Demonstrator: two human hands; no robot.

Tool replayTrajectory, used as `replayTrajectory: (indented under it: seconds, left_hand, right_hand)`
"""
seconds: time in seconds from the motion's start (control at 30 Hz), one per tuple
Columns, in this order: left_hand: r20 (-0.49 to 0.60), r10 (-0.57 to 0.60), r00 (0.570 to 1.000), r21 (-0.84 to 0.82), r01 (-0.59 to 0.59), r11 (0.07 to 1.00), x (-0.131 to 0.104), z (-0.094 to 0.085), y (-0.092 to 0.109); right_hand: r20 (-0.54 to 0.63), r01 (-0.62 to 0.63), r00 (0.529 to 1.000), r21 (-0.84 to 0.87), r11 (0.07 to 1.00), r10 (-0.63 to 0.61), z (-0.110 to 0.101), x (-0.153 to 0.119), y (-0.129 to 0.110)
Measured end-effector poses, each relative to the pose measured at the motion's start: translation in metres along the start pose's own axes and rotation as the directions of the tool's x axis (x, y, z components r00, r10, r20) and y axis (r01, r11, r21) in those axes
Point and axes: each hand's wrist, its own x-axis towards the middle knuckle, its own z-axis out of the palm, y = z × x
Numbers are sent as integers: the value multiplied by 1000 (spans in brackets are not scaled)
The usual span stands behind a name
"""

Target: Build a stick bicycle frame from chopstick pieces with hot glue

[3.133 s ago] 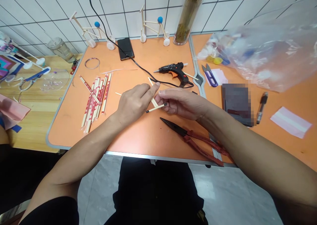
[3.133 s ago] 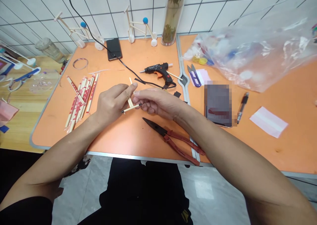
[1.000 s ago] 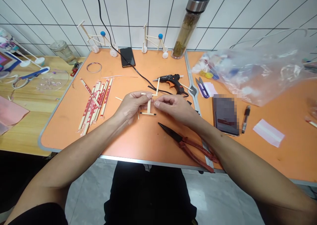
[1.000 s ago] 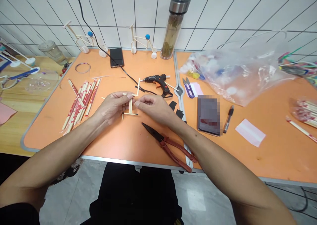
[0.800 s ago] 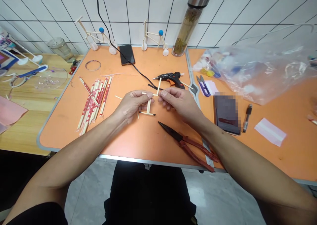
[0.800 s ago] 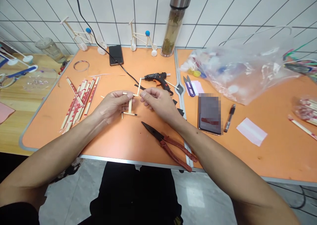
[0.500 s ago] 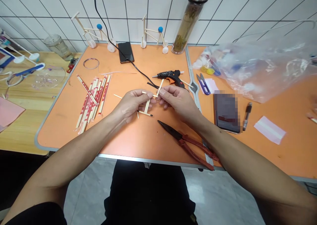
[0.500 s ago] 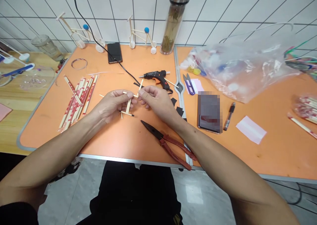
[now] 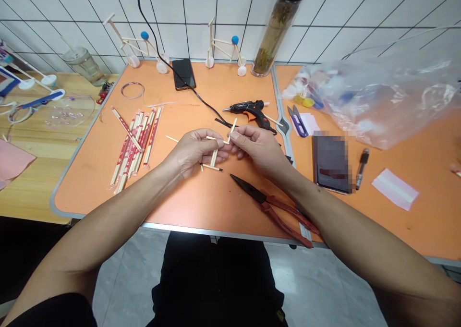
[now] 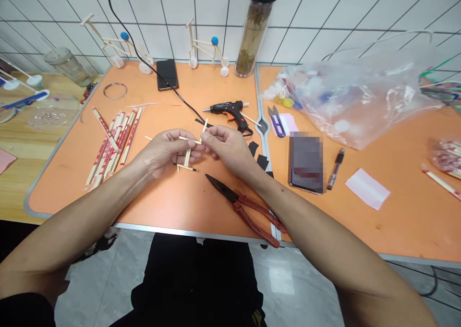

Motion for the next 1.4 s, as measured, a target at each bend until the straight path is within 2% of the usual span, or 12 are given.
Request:
replayTrajectory:
  seconds: [0.53,0.97,1.4]
  left_hand:
    - [8,-17,1000,-4,17,1000,1,-1,-2]
    - [-70,-32,997,6,32,999,-1,5,2]
    - [-61,-48,997,-15,47,999,1,3,1]
  right_hand:
    - [28,-6,1000,-13,1000,6,2,-1,1]
    - [16,-26,1000,-11,1000,26,5,-1,5]
    - [-4,37,999,60,997,-37,12,0,4]
